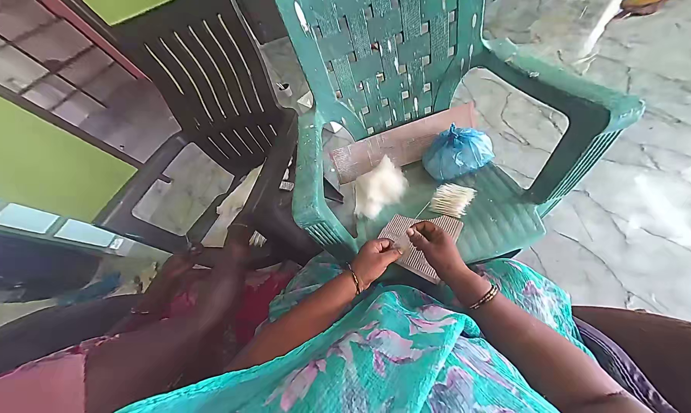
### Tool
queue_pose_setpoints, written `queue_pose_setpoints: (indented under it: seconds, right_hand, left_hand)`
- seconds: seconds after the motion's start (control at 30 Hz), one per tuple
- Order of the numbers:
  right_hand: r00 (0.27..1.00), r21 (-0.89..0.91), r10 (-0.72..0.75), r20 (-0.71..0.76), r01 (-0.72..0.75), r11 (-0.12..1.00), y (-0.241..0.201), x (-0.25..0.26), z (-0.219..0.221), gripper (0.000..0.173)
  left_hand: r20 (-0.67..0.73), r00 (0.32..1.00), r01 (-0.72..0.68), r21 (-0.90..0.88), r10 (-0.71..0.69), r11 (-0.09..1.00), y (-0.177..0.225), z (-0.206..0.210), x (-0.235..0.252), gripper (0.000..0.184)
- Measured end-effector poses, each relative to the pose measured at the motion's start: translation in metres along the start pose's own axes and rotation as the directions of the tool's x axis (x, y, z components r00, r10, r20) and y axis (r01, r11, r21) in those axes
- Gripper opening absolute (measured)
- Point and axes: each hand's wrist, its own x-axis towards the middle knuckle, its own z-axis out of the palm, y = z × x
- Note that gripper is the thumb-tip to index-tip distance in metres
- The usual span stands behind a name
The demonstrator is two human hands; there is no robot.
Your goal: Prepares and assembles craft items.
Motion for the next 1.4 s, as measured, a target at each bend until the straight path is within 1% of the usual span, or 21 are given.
queue_pose_setpoints:
  seconds: [0.07, 0.13, 0.2, 0.23, 0.33, 0.4, 0.47, 0.57, 0.7, 0.8, 0.93, 1.03, 1.13, 1.3, 1.37, 1.4]
  right_hand:
    - [1.0, 0.027, 0.005, 0.025, -0.006, 1.0, 0.001, 0.0, -0.003, 0.014]
    - [0.993, 0.05, 0.064, 0.097, -0.069, 0.996, -0.001, -0.002, -0.005, 0.017]
    - [0.977, 0.071, 0.117, 0.178, -0.131, 0.989, -0.002, -0.003, -0.005, 0.012]
    - [0.972, 0.077, 0.131, 0.196, -0.148, 0.986, -0.002, -0.003, -0.004, 0.008]
    - [0.976, 0.088, 0.149, 0.16, -0.165, 0.982, -0.003, -0.003, -0.002, 0.008]
    - [0.98, 0.102, 0.164, 0.113, -0.176, 0.979, -0.004, -0.002, -0.005, 0.007]
    - [0.981, 0.103, 0.167, 0.099, -0.177, 0.979, -0.004, -0.001, -0.009, 0.007]
    - [0.981, 0.106, 0.162, 0.108, -0.173, 0.979, -0.004, -0.001, -0.009, 0.004]
    - [0.985, 0.088, 0.128, 0.12, -0.139, 0.986, -0.003, -0.003, -0.004, 0.006]
    - [0.983, 0.073, 0.126, 0.131, -0.137, 0.988, -0.003, -0.003, -0.004, 0.007]
    - [0.984, 0.12, 0.141, 0.105, -0.153, 0.981, -0.003, -0.002, -0.006, 0.011]
    - [0.982, 0.129, 0.143, 0.123, -0.158, 0.979, -0.002, -0.001, -0.008, 0.007]
    - [0.978, 0.088, 0.14, 0.157, -0.156, 0.984, -0.002, -0.001, -0.006, 0.006]
    - [0.987, 0.076, 0.133, 0.087, -0.139, 0.987, -0.001, 0.001, -0.01, 0.006]
    - [0.985, 0.085, 0.143, 0.095, -0.151, 0.985, -0.002, 0.0, -0.01, 0.005]
    - [0.981, 0.085, 0.152, 0.117, -0.162, 0.983, -0.003, 0.0, -0.009, 0.007]
  left_hand:
    - [-0.009, 1.0, 0.005, -0.021, -0.005, 1.0, 0.0, 0.0, -0.001, 0.012]
    - [-0.036, 0.999, 0.006, -0.026, -0.007, 1.0, 0.001, 0.0, -0.002, 0.012]
    - [-0.061, 0.998, 0.005, -0.009, -0.006, 1.0, 0.002, -0.001, -0.003, 0.009]
    - [-0.069, 0.998, 0.005, 0.008, -0.004, 1.0, 0.001, -0.002, -0.002, 0.009]
    - [-0.085, 0.996, 0.004, 0.054, 0.001, 0.999, 0.0, -0.006, -0.002, 0.011]
    - [-0.097, 0.995, 0.011, 0.052, -0.006, 0.999, 0.002, -0.008, -0.003, 0.012]
    - [-0.104, 0.995, 0.01, 0.047, -0.005, 0.999, 0.002, -0.009, -0.003, 0.012]
    - [-0.096, 0.995, 0.005, 0.045, 0.0, 0.999, 0.002, -0.009, -0.003, 0.011]
    - [-0.088, 0.996, -0.004, 0.017, 0.005, 1.0, 0.003, -0.004, -0.003, 0.016]
    - [-0.105, 0.994, -0.01, 0.023, 0.012, 1.0, 0.003, -0.001, -0.002, 0.011]
    - [-0.12, 0.993, -0.004, 0.045, 0.01, 0.999, 0.004, -0.002, -0.001, 0.01]
    - [-0.114, 0.993, -0.003, 0.044, 0.008, 0.999, 0.002, -0.004, 0.0, 0.01]
    - [-0.1, 0.995, -0.002, 0.051, 0.007, 0.999, 0.001, -0.003, 0.0, 0.009]
    - [-0.107, 0.994, 0.016, 0.075, -0.008, 0.997, -0.001, -0.006, 0.002, 0.011]
    - [-0.107, 0.994, 0.016, 0.067, -0.009, 0.998, -0.001, -0.006, 0.002, 0.011]
    - [-0.102, 0.995, 0.016, 0.063, -0.009, 0.998, -0.001, -0.006, 0.002, 0.011]
